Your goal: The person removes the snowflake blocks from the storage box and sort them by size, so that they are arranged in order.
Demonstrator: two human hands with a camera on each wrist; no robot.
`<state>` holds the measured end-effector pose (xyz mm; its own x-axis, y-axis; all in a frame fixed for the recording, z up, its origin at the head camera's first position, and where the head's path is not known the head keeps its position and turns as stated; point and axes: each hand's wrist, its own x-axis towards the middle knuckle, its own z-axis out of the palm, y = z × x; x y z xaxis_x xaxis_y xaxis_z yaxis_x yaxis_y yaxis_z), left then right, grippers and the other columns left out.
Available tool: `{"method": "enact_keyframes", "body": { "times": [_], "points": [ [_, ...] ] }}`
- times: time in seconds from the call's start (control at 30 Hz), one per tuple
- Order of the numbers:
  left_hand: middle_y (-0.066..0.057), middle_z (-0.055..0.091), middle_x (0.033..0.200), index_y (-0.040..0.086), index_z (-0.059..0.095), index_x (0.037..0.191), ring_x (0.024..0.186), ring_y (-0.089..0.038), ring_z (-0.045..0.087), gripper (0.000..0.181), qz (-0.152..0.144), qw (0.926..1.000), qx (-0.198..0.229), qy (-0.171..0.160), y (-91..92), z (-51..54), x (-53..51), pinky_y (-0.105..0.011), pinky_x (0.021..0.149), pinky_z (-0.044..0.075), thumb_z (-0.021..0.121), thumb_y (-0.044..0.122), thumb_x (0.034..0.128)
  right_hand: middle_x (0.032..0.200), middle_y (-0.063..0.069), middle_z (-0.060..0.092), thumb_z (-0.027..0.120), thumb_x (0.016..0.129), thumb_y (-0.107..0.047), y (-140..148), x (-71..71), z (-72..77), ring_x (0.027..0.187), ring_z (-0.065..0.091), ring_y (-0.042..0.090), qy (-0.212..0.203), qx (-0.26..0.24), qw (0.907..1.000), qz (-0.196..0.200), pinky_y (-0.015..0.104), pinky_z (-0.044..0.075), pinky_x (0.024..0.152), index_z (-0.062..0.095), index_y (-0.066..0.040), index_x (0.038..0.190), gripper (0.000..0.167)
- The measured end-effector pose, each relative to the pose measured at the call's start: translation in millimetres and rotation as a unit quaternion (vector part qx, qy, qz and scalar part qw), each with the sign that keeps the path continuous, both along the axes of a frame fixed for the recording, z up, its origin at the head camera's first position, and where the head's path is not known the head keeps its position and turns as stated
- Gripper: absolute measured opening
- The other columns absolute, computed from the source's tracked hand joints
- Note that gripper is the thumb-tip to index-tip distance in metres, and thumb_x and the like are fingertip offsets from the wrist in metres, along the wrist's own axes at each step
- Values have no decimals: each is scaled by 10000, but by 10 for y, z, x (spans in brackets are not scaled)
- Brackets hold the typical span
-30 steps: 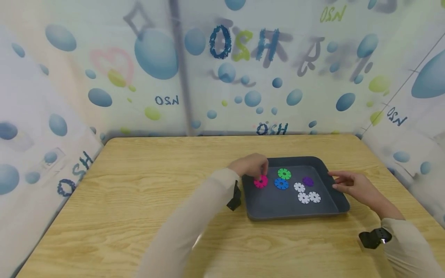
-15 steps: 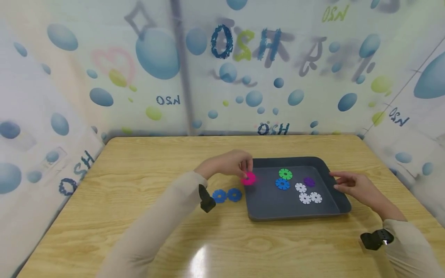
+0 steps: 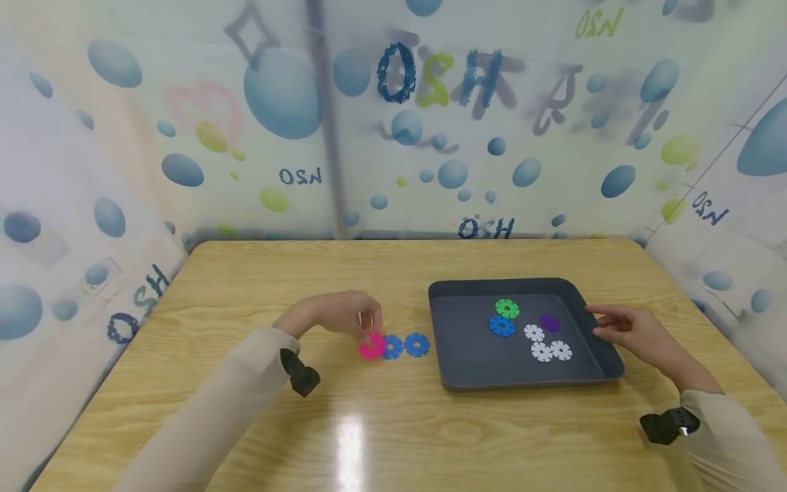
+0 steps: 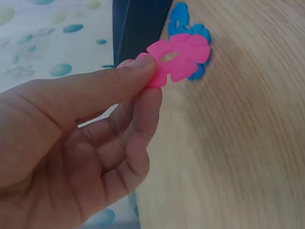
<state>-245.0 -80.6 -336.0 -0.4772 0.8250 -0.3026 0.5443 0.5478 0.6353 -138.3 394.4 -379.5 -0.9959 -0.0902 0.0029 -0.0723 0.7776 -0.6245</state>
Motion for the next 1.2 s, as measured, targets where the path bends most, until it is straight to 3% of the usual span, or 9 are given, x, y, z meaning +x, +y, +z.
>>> {"method": "enact_keyframes", "body": {
  "times": [0.1, 0.4, 0.77, 1.0, 1.2],
  "points": [
    [4, 579, 826, 40, 608, 887, 756, -102, 536, 137, 69, 9998, -6, -171, -88, -51, -24, -238, 661, 460, 671, -29, 787, 1004, 215, 596, 633, 866, -114, 1, -4, -6, 774, 543, -24, 8, 21, 10000, -8, 219, 484, 627, 481, 104, 1246, 464],
    [5, 587, 814, 30, 638, 887, 747, -100, 530, 150, 304, 9995, 64, 21, -166, -248, -111, -235, 668, 457, 688, -34, 760, 999, 209, 596, 633, 866, -113, 3, -10, -23, 770, 544, -12, -20, 28, 10000, -36, 222, 482, 623, 481, 101, 1248, 463],
    [-13, 607, 811, 14, 638, 885, 750, -101, 553, 148, 555, 9983, -32, -149, -141, -336, -145, -229, 676, 468, 679, -53, 759, 999, 213, 593, 628, 869, -110, 6, -6, -27, 772, 541, -12, 40, 30, 10000, -12, 220, 484, 622, 481, 102, 1247, 458],
    [-8, 594, 825, 26, 630, 887, 761, -122, 542, 126, 657, 9978, -90, -35, -73, -254, -120, -248, 676, 463, 678, -10, 775, 990, 201, 598, 632, 867, -115, 13, 0, -39, 767, 540, -21, 86, 14, 10000, -18, 219, 485, 620, 488, 102, 1240, 456],
    [-20, 598, 828, 7, 622, 930, 760, -129, 560, 142, 423, 9982, 286, 329, 226, -109, -126, -247, 649, 467, 668, 23, 796, 1010, 216, 593, 630, 870, -124, -4, 1, -21, 777, 540, -9, -20, 26, 10000, -68, 213, 484, 628, 477, 99, 1252, 468]
  ]
}}
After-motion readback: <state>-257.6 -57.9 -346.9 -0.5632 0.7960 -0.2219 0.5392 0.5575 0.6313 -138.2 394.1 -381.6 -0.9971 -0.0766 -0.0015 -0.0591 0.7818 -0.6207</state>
